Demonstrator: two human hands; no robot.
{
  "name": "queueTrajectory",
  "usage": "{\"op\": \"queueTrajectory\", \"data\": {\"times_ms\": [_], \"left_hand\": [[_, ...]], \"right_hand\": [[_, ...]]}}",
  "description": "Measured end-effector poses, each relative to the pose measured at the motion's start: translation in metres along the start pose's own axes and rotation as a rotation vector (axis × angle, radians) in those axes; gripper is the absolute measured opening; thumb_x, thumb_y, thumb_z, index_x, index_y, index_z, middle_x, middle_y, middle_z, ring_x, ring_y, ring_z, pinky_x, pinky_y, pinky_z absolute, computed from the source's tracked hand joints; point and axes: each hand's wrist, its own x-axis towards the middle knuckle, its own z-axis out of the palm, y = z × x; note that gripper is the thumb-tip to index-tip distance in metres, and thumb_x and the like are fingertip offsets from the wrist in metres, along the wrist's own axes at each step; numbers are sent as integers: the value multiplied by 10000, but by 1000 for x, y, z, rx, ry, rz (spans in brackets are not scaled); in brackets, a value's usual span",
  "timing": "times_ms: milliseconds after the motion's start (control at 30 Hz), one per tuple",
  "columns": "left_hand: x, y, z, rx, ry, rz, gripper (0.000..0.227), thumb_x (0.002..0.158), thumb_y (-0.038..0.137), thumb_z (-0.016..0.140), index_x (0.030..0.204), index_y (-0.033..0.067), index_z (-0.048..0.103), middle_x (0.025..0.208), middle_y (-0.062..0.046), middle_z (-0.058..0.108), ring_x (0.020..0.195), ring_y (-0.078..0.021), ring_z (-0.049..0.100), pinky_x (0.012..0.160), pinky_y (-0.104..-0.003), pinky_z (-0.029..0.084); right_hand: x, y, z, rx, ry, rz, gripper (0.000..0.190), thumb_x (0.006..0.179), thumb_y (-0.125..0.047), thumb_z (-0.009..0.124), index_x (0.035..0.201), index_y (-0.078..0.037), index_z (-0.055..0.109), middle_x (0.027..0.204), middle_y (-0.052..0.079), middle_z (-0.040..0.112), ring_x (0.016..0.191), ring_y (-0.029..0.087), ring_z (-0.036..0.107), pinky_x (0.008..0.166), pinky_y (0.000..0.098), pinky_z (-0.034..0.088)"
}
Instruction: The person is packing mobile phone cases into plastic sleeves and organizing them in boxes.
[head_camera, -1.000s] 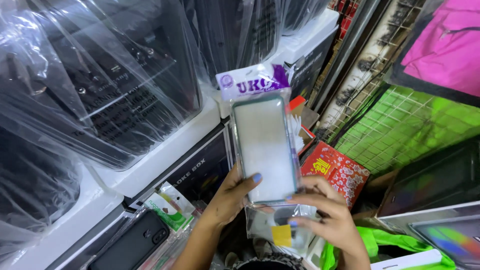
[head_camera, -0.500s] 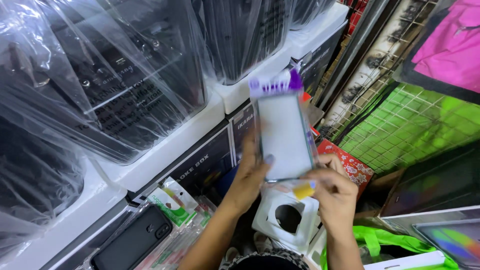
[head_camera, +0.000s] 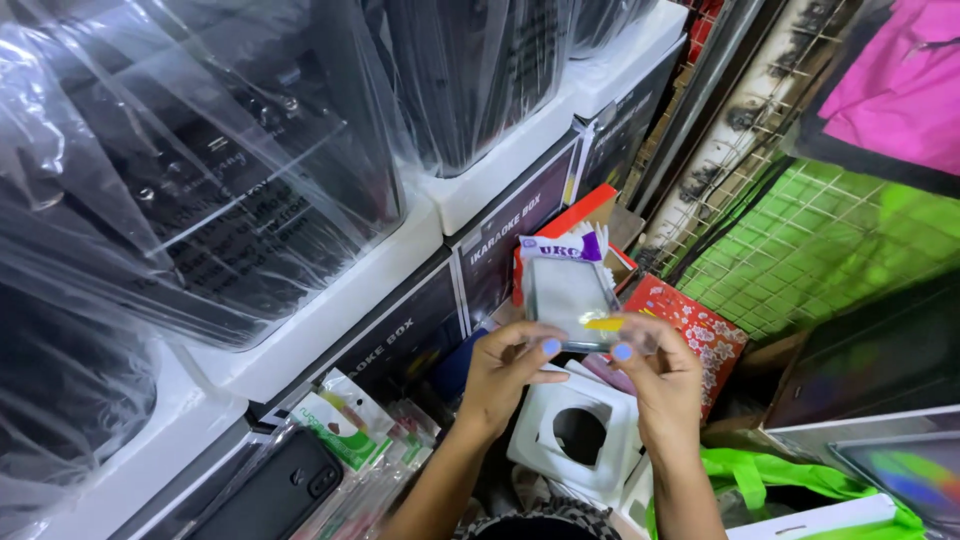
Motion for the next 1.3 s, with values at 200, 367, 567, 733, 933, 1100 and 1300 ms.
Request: {"op": "queueTrajectory", "data": {"times_ms": [200, 367, 567, 733, 933, 1100, 1300], "left_hand": [[-2, -11, -1, 73, 127, 146, 257, 1065, 128, 595, 1065, -57, 774, 1136, -198, 749, 975, -210, 744, 866, -334, 630], [-15, 17, 28, 220, 207, 303, 249, 1016, 92, 585, 1095, -61, 764, 1525, -179, 575, 998, -122, 668, 770, -252, 537], [-29, 31, 42, 290, 199, 538, 232, 1036, 8, 540, 1160, -76, 717, 1528, -238, 562, 1186, -146, 634, 990, -272, 501], [-42, 35, 44, 465, 271, 575, 265, 995, -17, 548, 1178, -71, 733, 1211, -226, 769, 1058, -195, 742, 939, -284, 548], [-44, 24, 44, 524, 354, 680, 305, 979, -7, 555, 1242, -75, 695, 1243, -230, 749, 1091, -212, 755, 973, -295, 555], [-43, 21, 50, 298, 367, 566, 563, 1026, -5, 477, 1572, -57, 349, 1445, -241, 635, 1152, -178, 658, 972, -266, 494], [-42, 50, 60, 41, 117, 412, 919, 1017, 47, 576, 1667, 43, -74, 1523, -225, 560, 1305, -213, 609, 1111, -307, 482]], "right_hand": [[-5, 29, -16, 15, -75, -198, 57, 923, 73, 697, 948, 22, 707, 983, 57, 702, 922, 127, 640, 887, 258, 507], [-14, 31, -12, -72, 31, -283, 105, 973, 49, 739, 892, 18, 679, 918, 43, 663, 879, 105, 582, 884, 244, 466], [-26, 11, 2, -222, 129, -333, 107, 902, -5, 759, 968, -2, 674, 985, 34, 697, 860, 70, 606, 791, 212, 482], [-32, 5, 6, -125, 122, -315, 257, 893, -13, 775, 1087, -17, 605, 980, 24, 676, 853, 38, 607, 784, 183, 486], [-39, 13, 8, -86, 176, -334, 220, 936, -11, 763, 974, -51, 550, 882, -13, 611, 758, 10, 492, 712, 176, 405], [-41, 14, 23, 89, 260, -471, 275, 935, 21, 774, 963, -69, 516, 884, -9, 601, 748, 13, 451, 705, 178, 349], [-44, 10, 24, 31, 299, -435, 265, 944, 7, 763, 969, -69, 510, 880, 23, 631, 742, 27, 568, 694, 172, 464]]}}
